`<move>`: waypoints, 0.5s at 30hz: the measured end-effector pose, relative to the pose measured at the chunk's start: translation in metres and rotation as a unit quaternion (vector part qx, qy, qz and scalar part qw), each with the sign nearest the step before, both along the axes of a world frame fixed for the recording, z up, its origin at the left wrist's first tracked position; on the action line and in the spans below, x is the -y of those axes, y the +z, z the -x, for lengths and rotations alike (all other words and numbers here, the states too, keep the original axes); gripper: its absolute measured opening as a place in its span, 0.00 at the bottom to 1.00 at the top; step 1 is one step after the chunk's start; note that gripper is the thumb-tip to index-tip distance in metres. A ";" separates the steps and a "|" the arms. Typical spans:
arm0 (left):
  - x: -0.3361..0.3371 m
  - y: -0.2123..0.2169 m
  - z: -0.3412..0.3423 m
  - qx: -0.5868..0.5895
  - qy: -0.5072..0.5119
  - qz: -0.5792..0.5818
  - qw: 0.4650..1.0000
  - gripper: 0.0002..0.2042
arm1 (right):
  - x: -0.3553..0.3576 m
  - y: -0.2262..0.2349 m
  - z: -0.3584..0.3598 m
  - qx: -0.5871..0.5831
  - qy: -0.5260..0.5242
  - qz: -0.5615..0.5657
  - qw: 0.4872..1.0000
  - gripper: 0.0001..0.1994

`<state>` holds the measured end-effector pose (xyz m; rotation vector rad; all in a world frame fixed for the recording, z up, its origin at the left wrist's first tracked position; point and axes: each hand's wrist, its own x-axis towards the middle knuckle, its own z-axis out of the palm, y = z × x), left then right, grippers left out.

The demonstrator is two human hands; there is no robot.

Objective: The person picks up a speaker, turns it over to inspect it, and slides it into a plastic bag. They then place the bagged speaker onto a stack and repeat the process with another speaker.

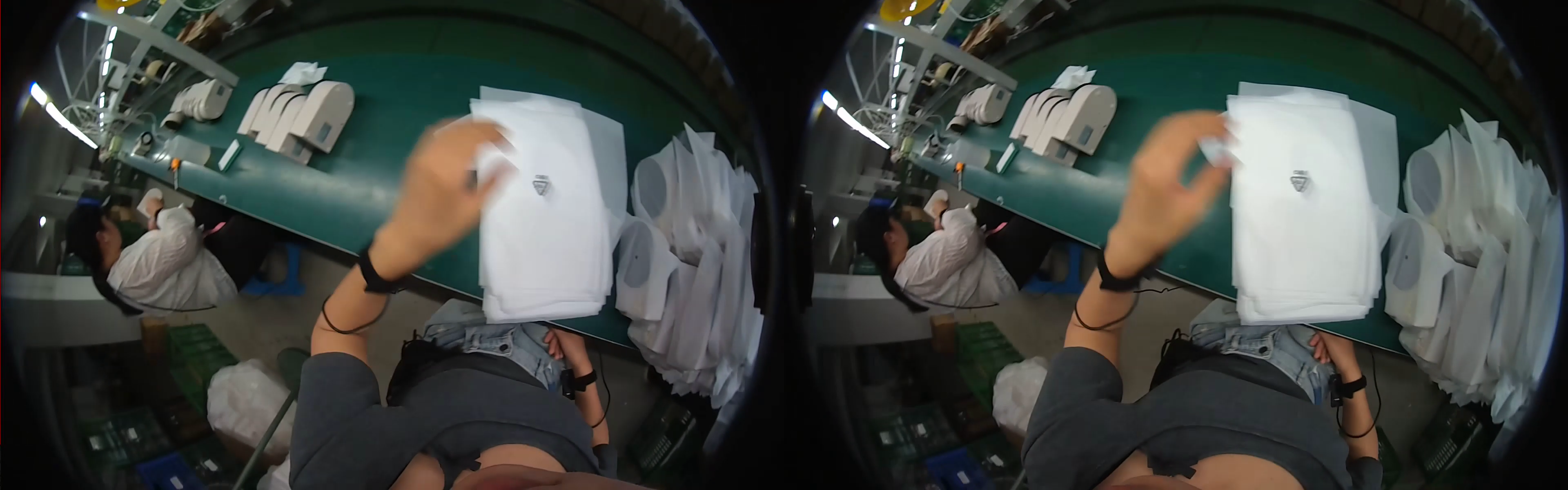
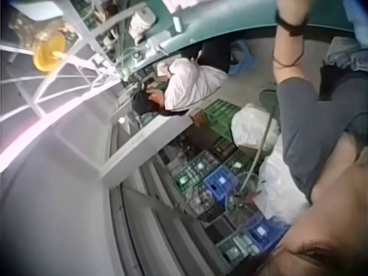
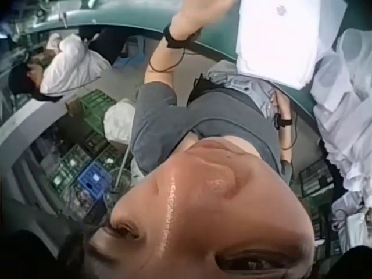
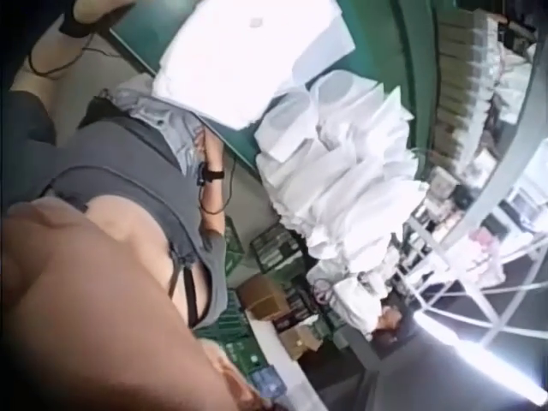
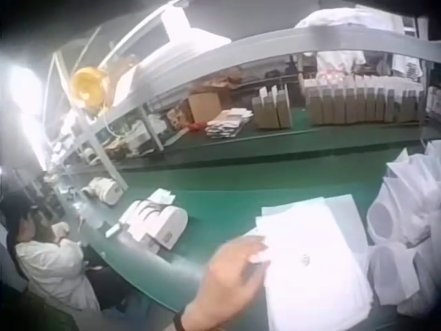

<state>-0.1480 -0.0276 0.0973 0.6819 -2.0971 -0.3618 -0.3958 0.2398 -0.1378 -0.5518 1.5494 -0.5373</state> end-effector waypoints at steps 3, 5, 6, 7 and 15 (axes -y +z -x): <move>0.081 -0.028 -0.081 0.046 0.210 0.141 0.966 0.13 | 0.004 0.003 -0.006 0.010 0.008 -0.011 1.000 0.22; 0.131 -0.040 -0.132 0.144 0.330 0.222 0.906 0.17 | 0.007 0.005 -0.007 0.011 0.006 -0.013 1.000 0.22; 0.147 -0.045 -0.152 0.205 0.383 0.244 0.867 0.19 | 0.009 0.008 -0.009 0.014 0.006 -0.012 1.000 0.22; 0.158 -0.053 -0.169 0.263 0.433 0.265 0.820 0.22 | 0.012 0.011 -0.012 0.017 0.006 -0.009 1.000 0.21; 0.099 -0.051 -0.123 0.231 0.358 0.013 0.905 0.27 | 0.004 0.090 -0.032 -0.150 0.182 0.151 0.960 0.14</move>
